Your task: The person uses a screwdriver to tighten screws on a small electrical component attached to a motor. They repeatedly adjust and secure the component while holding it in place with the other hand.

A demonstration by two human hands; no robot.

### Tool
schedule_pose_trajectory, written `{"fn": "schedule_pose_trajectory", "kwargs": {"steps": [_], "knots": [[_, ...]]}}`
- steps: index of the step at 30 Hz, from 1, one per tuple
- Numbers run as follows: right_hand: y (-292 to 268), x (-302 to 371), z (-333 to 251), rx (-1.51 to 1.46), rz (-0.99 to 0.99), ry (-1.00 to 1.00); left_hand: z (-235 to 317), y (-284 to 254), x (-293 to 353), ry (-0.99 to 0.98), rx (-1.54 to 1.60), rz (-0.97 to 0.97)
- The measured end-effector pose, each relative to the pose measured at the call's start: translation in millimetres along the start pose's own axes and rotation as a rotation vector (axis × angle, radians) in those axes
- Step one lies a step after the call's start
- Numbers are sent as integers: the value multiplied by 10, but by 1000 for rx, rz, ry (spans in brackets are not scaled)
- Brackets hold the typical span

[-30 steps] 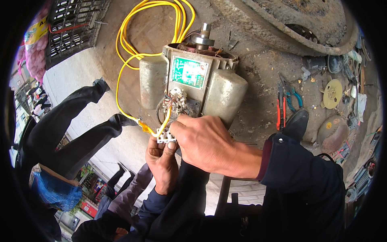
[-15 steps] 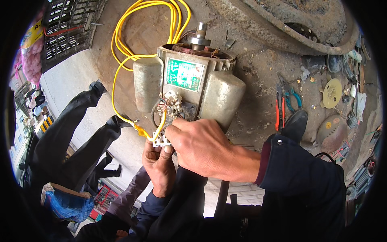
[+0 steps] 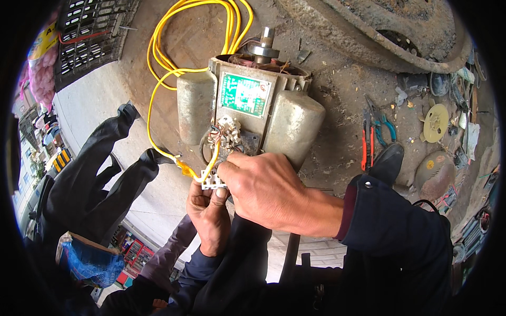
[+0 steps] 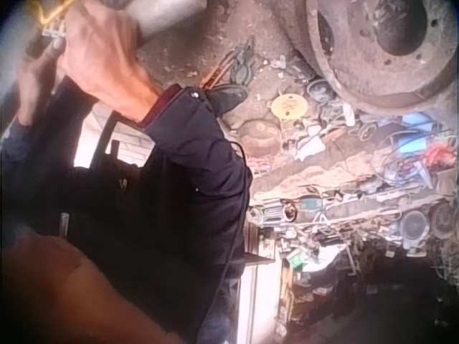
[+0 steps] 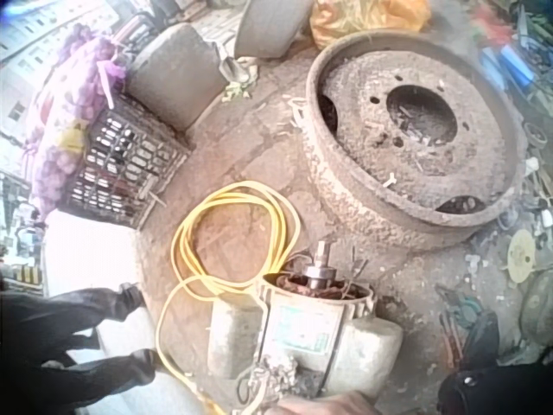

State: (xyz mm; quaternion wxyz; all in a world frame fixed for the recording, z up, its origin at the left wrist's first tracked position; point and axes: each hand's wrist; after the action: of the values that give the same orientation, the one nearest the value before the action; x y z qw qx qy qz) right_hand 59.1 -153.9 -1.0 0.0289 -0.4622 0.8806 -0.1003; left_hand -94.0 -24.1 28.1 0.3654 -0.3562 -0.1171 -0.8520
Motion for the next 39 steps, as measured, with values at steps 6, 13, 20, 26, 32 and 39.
{"fn": "schedule_pose_trajectory", "kwargs": {"steps": [6,13,20,26,32,39], "knots": [[10,1,3,2,5,-4,-14,-37,-5,0,18,-26],[-11,-5,-8,7,-26,7,8,31,11,4,-18,14],[-36,-17,-14,15,-47,-15,31,67,1,22,-38,31],[-8,23,-10,50,-5,-117,49,78,17,31,-90,75],[59,95,23,32,93,-120,40,105,26,50,-8,48],[126,121,63,42,159,-141,33,135,16,69,-7,35]]}}
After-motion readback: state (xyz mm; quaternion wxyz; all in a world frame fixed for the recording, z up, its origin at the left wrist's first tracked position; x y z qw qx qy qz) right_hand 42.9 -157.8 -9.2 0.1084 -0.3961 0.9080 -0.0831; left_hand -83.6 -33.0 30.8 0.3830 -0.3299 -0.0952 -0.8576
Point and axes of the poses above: each hand's wrist, its own x-axis away from the middle knuckle, its own y-axis out of the palm, z = x × y, and after that the axes turned 5 degrees about -y, right-handed
